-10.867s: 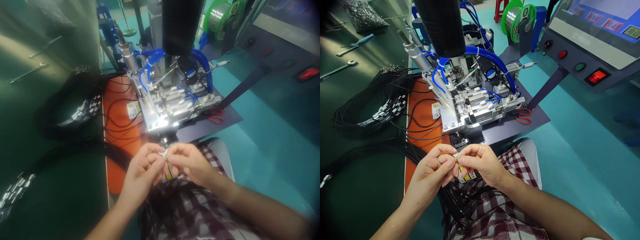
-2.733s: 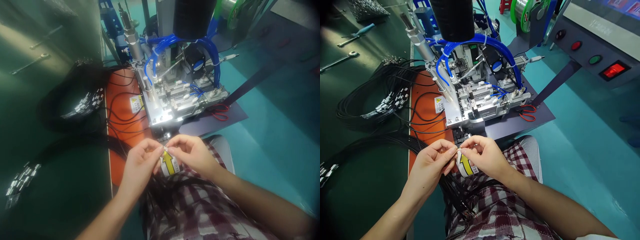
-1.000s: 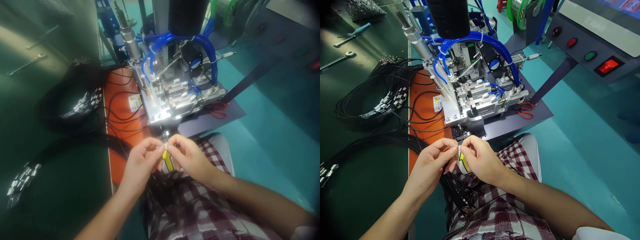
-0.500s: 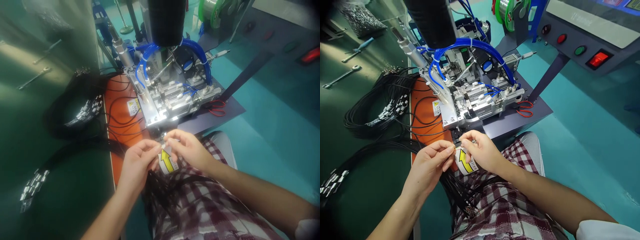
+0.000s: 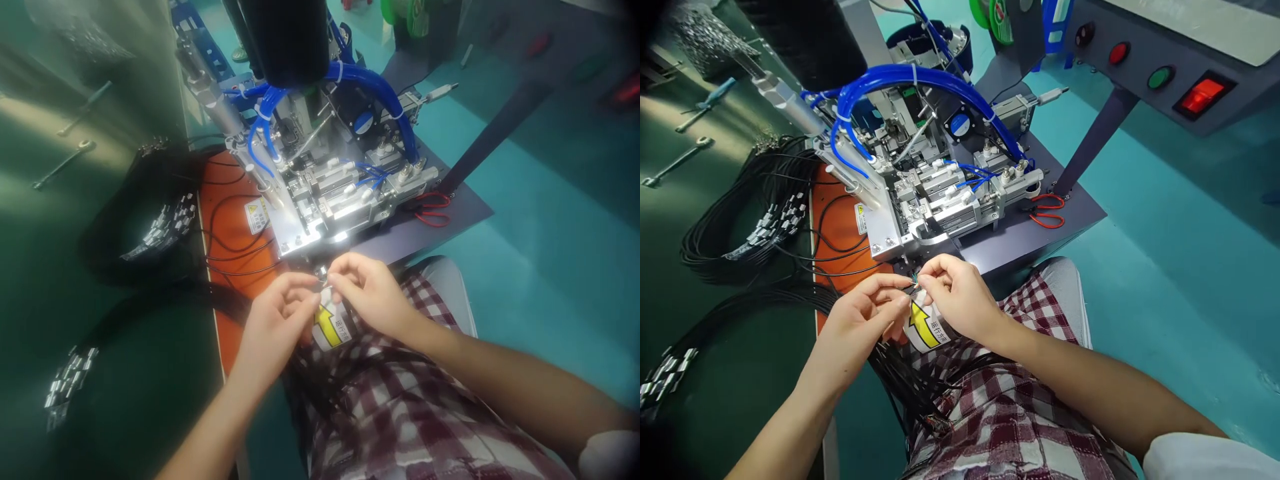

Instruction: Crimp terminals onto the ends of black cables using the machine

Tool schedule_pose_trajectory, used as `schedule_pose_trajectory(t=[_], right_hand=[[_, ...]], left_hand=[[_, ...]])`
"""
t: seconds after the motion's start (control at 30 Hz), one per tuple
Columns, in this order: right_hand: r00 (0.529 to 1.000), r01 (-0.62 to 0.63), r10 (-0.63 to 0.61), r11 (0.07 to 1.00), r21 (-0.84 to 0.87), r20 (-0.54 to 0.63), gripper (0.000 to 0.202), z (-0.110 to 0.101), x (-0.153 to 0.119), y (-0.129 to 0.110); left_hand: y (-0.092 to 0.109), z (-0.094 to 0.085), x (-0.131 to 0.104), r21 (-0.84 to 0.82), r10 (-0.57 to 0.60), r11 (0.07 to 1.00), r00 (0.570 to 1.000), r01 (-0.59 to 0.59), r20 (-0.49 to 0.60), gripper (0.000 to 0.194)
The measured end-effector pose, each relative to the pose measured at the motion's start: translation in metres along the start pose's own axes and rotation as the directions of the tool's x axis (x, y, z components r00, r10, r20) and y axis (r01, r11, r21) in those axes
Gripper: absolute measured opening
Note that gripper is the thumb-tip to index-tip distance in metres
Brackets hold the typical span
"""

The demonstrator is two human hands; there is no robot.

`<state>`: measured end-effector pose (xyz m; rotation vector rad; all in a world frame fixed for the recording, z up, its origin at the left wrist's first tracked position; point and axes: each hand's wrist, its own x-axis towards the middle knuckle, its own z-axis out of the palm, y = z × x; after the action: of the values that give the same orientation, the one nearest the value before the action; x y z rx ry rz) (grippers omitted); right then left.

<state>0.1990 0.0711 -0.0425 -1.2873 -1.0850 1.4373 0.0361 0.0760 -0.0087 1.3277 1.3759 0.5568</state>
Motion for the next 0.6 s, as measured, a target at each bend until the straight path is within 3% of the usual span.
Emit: schedule_pose_trajectory(t=[0.03,0.1,0.2,0.27,0.4,0.6], right_hand=[[1.0,-0.009,0.009,1.0,-0.02,-0.008,0.005,-0.001,0.002,0.001],[0.999,-0.021,0.02,0.999,-0.029,-0.028,0.006,-0.003,0.007,0.004],[0.998,-0.046,0.046,0.999,0.012,-0.049,0.007,-0.006,0.015,0.009],[0.997,-0.075,0.076,0.997,0.035,-0.034,0.009,-0.008,0.021,0.011],[0.993,-0.112,0.114,0.992,0.061,-0.024,0.016,-0.012,0.026,0.014],[0.993,-0.101,0.101,0.995,-0.003,-0.053,0.02,-0.008,0.024,0.015]], left_hand=[[-0.002,-0.002,0.001,0.146,0.081,0.986,0.996,-0.075,-0.034,0.019],[-0.008,-0.005,0.005,0.422,0.31,0.87,0.949,-0.256,-0.062,0.013],[-0.019,-0.011,0.014,0.582,0.524,0.682,0.851,-0.443,0.035,0.012],[-0.026,-0.014,0.02,0.578,0.567,0.652,0.822,-0.49,0.057,0.014],[-0.034,-0.017,0.025,0.608,0.621,0.628,0.784,-0.485,-0.016,0.012],[-0.037,-0.018,0.025,0.577,0.595,0.671,0.803,-0.465,-0.045,0.013]])
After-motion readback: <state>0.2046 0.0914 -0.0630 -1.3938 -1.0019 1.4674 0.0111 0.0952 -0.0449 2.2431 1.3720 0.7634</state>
